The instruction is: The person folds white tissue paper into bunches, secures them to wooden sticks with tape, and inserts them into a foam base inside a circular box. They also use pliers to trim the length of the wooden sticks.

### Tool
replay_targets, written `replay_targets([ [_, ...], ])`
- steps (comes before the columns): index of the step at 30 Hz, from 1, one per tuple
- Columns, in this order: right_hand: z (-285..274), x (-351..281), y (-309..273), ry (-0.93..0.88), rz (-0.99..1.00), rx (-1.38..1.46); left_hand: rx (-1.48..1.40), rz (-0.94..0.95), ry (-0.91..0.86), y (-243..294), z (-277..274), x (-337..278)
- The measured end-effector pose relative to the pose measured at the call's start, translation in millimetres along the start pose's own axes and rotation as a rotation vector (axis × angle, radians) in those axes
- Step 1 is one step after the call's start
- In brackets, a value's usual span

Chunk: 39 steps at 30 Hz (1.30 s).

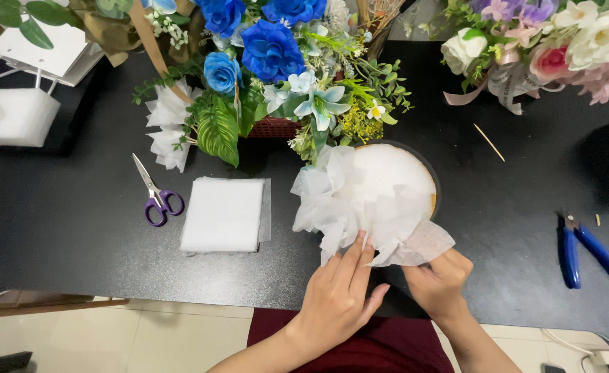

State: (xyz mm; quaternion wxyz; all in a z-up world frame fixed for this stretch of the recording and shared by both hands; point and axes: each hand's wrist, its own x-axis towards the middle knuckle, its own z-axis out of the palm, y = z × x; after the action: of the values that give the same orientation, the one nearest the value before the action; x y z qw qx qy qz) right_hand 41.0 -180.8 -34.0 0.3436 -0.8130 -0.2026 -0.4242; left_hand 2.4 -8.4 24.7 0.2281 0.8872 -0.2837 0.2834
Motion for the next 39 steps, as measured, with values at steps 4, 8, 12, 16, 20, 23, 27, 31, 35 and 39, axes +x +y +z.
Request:
replay_targets([
  [4,0.0,0.3,2.9,-0.037,-0.040,-0.027,-0.060,0.012,0.004,-1.5,-1.6,0.5],
  [8,-1.8,12.9,-2.9,-0.104,-0.032,0.027,-0.077,0.009,-0.003,-2.4,-0.4,-0.6],
  [12,-3.1,22.0,-7.9,-0.144,-0.088,0.017,-0.099,0.002,-0.025,-3.3,0.4,-1.3],
  [16,-9.4,17.2,-5.6,-0.219,-0.011,0.028,-0.110,-0.003,-0.045,-5.3,-1.9,-0.6],
  [20,-20.7,12.2,-13.8,-0.276,0.272,-0.051,-0.105,0.011,-0.025,-8.7,-0.8,-2.4],
  [23,-22.9,35.4,-28.3,-0.184,0.190,0.371,-0.141,0.027,-0.023,-9.6,-2.6,-0.6],
  [27,-15.4,39.5,-28.8,-0.215,-0.010,0.062,-0.144,0.027,-0.035,-10.8,-4.5,1.2],
  [31,-7.8,36.8,-24.8,-0.174,-0.160,0.020,-0.200,0.043,-0.029,-14.0,-6.5,2.2],
  [35,-7.9,38.5,-20.1,-0.171,-0.324,-0.046,-0.237,0.051,-0.044,-14.7,-10.5,5.4],
  [39,-8.3,45.9,-24.9,-0.228,-0.519,-0.138,-0.236,0.054,-0.044,-14.5,-10.1,6.6],
])
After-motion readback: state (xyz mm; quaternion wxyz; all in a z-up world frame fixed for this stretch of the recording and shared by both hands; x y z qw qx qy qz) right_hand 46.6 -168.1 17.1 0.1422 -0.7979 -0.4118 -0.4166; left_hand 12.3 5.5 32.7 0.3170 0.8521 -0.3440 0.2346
